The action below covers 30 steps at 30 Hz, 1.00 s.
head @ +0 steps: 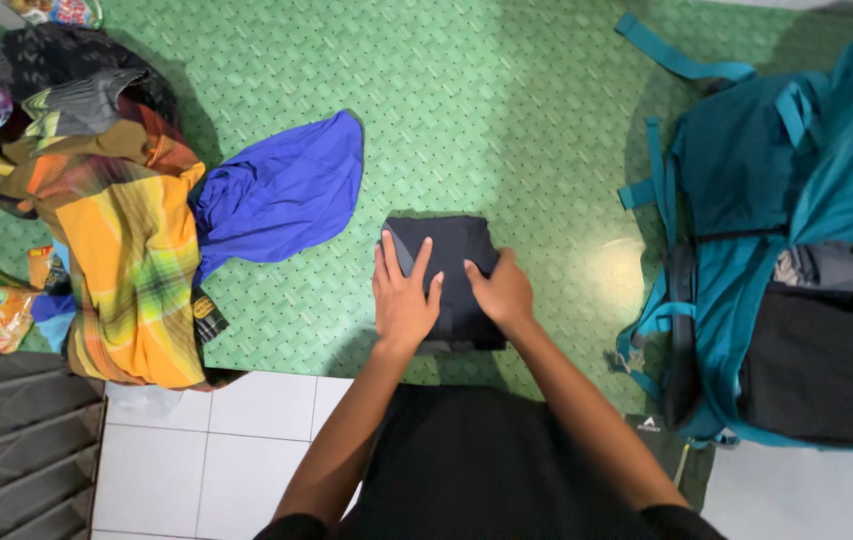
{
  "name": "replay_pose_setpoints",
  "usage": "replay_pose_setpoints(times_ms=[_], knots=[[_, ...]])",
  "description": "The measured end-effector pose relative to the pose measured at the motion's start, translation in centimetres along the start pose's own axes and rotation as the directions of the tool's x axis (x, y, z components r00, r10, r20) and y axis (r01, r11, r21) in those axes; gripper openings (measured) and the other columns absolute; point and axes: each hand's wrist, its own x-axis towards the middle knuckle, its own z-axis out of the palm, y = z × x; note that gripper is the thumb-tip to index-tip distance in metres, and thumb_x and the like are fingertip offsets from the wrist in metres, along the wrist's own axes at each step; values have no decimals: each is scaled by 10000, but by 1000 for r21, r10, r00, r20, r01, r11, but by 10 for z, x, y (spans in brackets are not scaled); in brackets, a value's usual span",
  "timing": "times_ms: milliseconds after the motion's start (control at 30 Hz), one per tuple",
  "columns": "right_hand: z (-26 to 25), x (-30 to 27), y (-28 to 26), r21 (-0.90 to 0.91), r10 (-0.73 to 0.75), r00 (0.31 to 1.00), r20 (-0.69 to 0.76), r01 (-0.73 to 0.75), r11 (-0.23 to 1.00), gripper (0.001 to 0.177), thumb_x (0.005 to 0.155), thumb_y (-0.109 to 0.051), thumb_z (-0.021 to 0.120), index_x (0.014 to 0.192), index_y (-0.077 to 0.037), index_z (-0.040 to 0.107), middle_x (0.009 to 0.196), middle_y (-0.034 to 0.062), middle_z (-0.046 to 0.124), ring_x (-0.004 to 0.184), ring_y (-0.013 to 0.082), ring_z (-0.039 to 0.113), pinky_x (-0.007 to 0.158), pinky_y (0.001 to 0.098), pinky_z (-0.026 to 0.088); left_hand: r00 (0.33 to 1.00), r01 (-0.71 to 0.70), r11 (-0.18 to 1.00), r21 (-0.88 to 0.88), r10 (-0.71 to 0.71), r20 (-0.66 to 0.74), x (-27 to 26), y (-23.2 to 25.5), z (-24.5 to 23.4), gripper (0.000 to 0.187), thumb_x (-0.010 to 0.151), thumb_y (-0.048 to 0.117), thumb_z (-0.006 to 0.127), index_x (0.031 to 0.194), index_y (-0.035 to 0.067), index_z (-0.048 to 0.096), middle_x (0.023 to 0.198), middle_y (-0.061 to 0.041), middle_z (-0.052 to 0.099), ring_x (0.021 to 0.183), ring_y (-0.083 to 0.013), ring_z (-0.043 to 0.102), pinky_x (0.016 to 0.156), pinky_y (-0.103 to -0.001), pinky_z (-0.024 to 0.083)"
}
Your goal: The person folds several pieces of clothing on a green mat, including a black patterned shirt, a light blue shirt, a black shirt, and a dark gray shirt. Each item is folded neatly and placed into a teal backpack.
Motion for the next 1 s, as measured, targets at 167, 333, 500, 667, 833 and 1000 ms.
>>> replay_pose_setpoints(times_ms=[167,333,500,667,833,1000], knots=[[5,4,10,120,-38,999,39,33,992,453,903,-421,691,1180,-64,727,1041,210,752,980,413,712,843,494,539,996,-40,990,-137,28,-86,8,6,-9,556,981,355,650,1499,186,539,1600,-382,220,1428,-566,345,1137,-554,385],[11,-12,43,569,149,988,30,-140,810,428,915,-314,689,1223,-16,678,1102,183,757,1021,304,719,896,407,539,921,378,849,-370,-306,240,13,16,-20,751,979,418,635,1591,122,316,1484,-327,511,1365,-482,507,1125,-484,426],[2,-44,87,826,376,924,76,-270,495,413,921,-224,650,1253,22,656,1133,175,749,1022,264,697,910,377,542,697,536,820,-202,-295,653,19,35,-5,981,861,440,766,1587,122,187,1409,-295,573,1304,-421,584,1093,-449,451],[-54,-94,135,804,518,827,-216,-151,576,539,983,-194,715,1380,108,512,1346,249,579,1222,280,546,1024,384,436,849,35,701,-712,356,392,18,95,28,951,848,233,835,1562,48,235,1491,-317,476,1380,-415,502,1117,-464,416],[-151,-138,158,983,627,758,-180,162,85,574,896,-165,644,1410,18,468,1371,187,618,1210,261,627,1029,352,498,720,-132,608,-783,601,346,23,219,40,874,841,211,822,1563,81,346,1521,-217,510,1411,-366,517,1143,-430,431],[-242,-163,212,814,561,726,-398,561,-148,519,1035,-105,592,1425,209,455,1360,293,618,1201,384,650,1086,474,535,517,-286,444,-849,818,253,30,369,60,831,840,177,801,1573,196,410,1445,-175,558,1350,-389,566,1138,-432,468]])
